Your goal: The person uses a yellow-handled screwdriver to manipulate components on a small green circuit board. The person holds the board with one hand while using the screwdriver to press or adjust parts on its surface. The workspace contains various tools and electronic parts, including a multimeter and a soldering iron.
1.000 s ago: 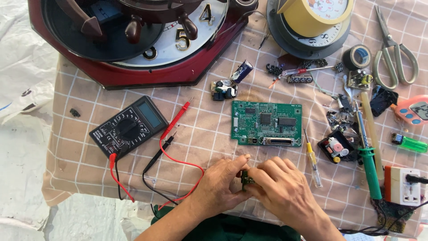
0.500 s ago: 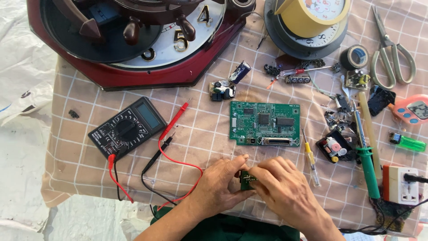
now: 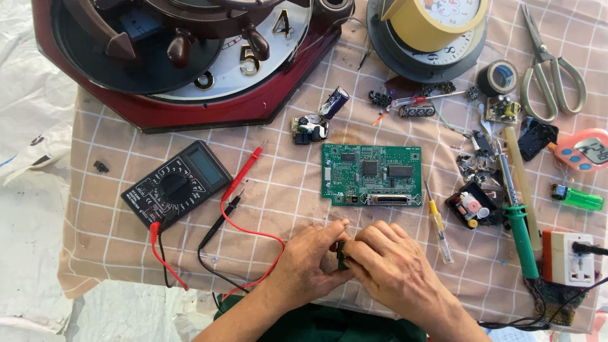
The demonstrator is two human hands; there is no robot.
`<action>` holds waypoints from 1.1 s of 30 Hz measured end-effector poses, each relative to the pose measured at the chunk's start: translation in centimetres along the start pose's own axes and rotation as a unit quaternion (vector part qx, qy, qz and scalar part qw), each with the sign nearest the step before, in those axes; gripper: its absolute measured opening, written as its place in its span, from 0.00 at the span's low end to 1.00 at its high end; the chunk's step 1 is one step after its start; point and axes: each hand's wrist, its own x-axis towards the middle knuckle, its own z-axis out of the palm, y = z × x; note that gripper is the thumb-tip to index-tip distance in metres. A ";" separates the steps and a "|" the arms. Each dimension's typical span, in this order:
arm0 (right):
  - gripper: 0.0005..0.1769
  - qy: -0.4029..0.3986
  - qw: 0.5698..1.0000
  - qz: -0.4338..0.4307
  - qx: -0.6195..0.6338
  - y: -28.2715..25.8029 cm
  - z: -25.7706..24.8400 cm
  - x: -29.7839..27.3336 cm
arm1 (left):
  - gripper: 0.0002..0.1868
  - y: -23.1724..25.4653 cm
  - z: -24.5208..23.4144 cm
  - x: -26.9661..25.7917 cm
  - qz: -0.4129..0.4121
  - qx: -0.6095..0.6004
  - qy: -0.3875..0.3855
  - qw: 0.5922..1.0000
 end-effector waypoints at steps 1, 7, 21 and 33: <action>0.07 0.009 1.000 -0.009 -0.007 -0.1 0.0 0.1 | 0.35 0.1 0.0 0.1 0.001 -0.005 0.002 1.000; 0.07 -0.003 1.000 -0.011 0.011 -0.1 -0.2 0.4 | 0.34 0.0 -0.1 0.0 0.000 -0.002 0.002 1.000; 0.09 -0.074 0.996 0.031 0.027 0.1 -0.7 0.9 | 0.33 -0.1 0.1 -0.2 0.005 0.014 0.006 1.000; 0.05 0.100 0.988 0.064 0.099 -0.4 -0.2 -1.6 | 0.25 -5.7 0.6 -4.5 -0.070 0.030 -0.049 0.996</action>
